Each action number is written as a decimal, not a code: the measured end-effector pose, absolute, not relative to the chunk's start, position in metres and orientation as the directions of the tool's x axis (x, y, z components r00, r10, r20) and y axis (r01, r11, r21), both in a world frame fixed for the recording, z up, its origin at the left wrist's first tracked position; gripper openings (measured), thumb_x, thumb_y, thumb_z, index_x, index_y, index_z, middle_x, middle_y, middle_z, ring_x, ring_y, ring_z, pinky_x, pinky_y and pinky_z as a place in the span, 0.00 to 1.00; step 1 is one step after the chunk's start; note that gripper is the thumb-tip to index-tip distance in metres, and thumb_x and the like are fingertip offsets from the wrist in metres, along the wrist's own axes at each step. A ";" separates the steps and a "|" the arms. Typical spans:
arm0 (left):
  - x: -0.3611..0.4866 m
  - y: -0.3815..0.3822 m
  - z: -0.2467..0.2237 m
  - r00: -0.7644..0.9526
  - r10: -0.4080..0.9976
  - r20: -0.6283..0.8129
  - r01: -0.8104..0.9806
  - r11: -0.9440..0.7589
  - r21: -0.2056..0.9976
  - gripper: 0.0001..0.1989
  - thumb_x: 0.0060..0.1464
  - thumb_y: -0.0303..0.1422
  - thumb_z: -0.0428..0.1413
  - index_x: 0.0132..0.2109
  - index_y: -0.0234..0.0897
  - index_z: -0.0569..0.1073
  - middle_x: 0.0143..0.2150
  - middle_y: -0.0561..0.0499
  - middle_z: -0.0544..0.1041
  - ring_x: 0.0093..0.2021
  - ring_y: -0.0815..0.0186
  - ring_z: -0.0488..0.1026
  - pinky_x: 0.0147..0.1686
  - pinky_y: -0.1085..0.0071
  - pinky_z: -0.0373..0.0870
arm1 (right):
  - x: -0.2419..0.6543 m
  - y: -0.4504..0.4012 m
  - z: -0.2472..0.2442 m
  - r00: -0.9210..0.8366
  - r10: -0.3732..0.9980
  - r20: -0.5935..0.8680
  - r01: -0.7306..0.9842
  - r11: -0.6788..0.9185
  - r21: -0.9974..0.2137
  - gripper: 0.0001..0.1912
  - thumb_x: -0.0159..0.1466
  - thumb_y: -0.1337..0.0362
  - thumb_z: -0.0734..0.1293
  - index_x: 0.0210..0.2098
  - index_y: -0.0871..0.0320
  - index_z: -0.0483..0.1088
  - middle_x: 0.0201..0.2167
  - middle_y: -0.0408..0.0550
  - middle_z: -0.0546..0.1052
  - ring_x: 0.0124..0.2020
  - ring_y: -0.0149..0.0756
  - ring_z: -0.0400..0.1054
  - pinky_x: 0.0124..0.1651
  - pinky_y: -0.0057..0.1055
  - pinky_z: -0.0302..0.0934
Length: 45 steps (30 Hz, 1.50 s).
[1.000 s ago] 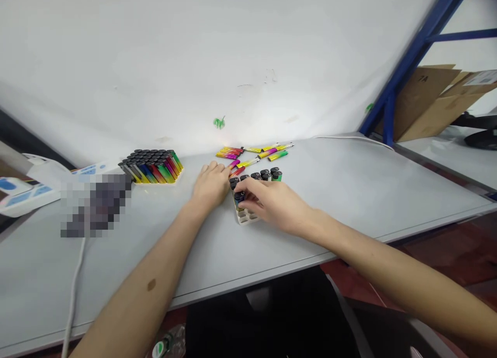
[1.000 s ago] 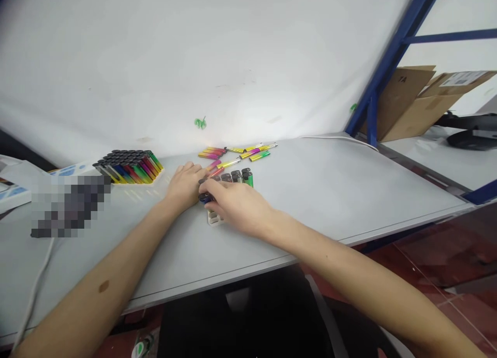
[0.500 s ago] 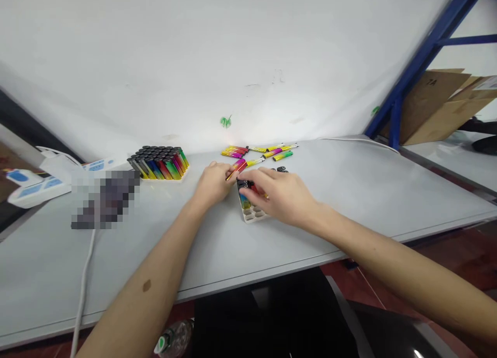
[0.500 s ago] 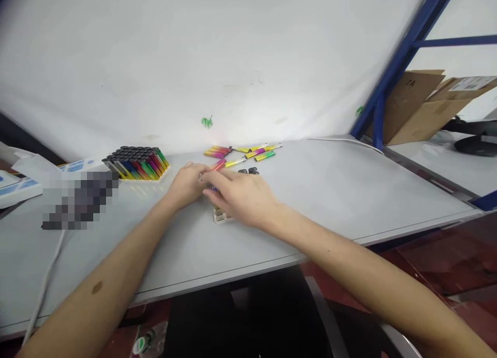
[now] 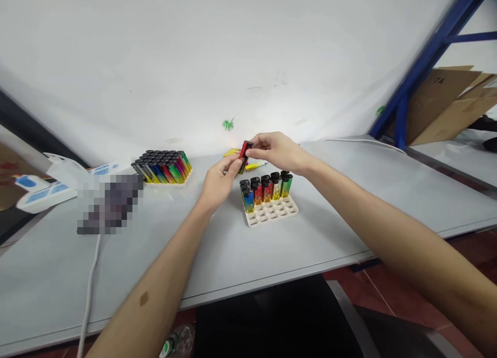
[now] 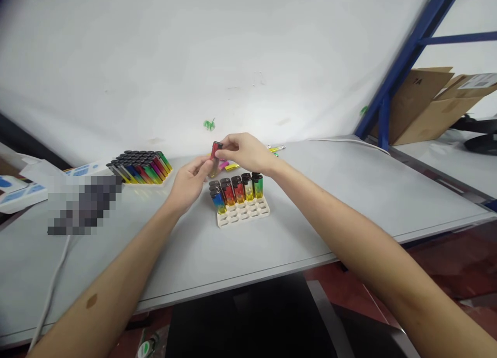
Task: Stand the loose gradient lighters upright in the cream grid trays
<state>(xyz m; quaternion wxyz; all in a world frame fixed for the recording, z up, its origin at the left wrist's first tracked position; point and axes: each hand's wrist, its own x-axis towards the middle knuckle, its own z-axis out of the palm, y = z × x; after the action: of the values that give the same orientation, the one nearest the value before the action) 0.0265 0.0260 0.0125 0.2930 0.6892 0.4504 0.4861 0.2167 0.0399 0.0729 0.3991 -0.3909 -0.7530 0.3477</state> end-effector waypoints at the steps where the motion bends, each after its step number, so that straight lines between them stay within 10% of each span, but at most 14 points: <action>1: 0.025 0.027 0.012 0.126 0.903 0.411 0.386 -0.427 0.818 0.22 0.66 0.46 0.49 0.56 0.40 0.77 0.53 0.48 0.81 0.49 0.59 0.75 0.51 0.65 0.70 | 0.216 0.043 0.070 -0.321 0.881 0.347 0.229 0.428 -0.874 0.07 0.64 0.60 0.70 0.36 0.57 0.71 0.35 0.48 0.81 0.37 0.35 0.75 0.45 0.35 0.69; 7: 0.012 0.037 -0.004 0.320 0.879 0.352 0.829 -0.440 0.346 0.23 0.67 0.37 0.46 0.65 0.40 0.71 0.64 0.43 0.73 0.62 0.52 0.66 0.63 0.54 0.61 | 0.246 0.063 0.052 0.200 0.930 0.307 -0.140 0.338 -0.931 0.08 0.69 0.57 0.62 0.42 0.51 0.57 0.29 0.40 0.76 0.31 0.33 0.76 0.35 0.32 0.74; 11: 0.013 0.039 -0.007 0.322 0.924 0.205 0.910 -0.362 0.204 0.26 0.65 0.35 0.47 0.68 0.43 0.67 0.67 0.42 0.68 0.65 0.49 0.62 0.62 0.52 0.61 | 0.277 0.069 0.032 0.231 0.965 0.128 -0.183 0.172 -0.968 0.08 0.67 0.60 0.60 0.41 0.50 0.53 0.26 0.38 0.73 0.23 0.32 0.71 0.24 0.28 0.67; 17: 0.013 0.032 0.003 0.217 0.944 0.248 0.947 -0.265 0.182 0.12 0.63 0.35 0.49 0.48 0.39 0.75 0.51 0.42 0.78 0.56 0.48 0.67 0.55 0.53 0.66 | 0.280 0.055 0.020 0.077 0.996 0.042 -0.212 0.058 -0.975 0.08 0.65 0.62 0.61 0.41 0.49 0.56 0.19 0.33 0.65 0.19 0.31 0.64 0.21 0.22 0.56; 21: 0.007 0.030 0.005 0.183 0.949 0.257 0.948 -0.240 0.209 0.08 0.63 0.35 0.50 0.41 0.41 0.72 0.45 0.44 0.80 0.53 0.49 0.68 0.51 0.54 0.67 | 0.275 0.049 0.020 -0.059 0.998 -0.037 -0.295 -0.052 -0.954 0.18 0.68 0.46 0.58 0.36 0.54 0.64 0.18 0.37 0.63 0.16 0.27 0.53 0.18 0.23 0.44; 26: 0.006 0.030 0.004 0.167 0.952 0.256 0.935 -0.235 0.266 0.05 0.61 0.33 0.50 0.40 0.41 0.71 0.44 0.44 0.79 0.51 0.52 0.70 0.49 0.57 0.68 | 0.272 0.050 0.012 -0.110 0.988 -0.111 -0.312 -0.140 -0.940 0.30 0.69 0.38 0.54 0.28 0.57 0.65 0.16 0.39 0.62 0.15 0.27 0.52 0.18 0.24 0.43; 45: 0.009 0.028 0.005 0.187 0.951 0.247 0.920 -0.257 0.296 0.05 0.58 0.32 0.52 0.40 0.41 0.72 0.43 0.44 0.79 0.52 0.50 0.70 0.49 0.57 0.69 | 0.266 0.052 0.002 -0.041 0.993 -0.109 -0.283 -0.116 -0.952 0.24 0.70 0.46 0.54 0.24 0.55 0.58 0.14 0.35 0.52 0.13 0.24 0.40 0.17 0.23 0.34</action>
<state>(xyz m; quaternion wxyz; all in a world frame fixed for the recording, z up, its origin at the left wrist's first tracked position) 0.0091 0.0281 0.0051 0.0402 0.7692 0.6081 0.1922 0.2661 0.0523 0.0020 0.5311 -0.4441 -0.3998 0.6008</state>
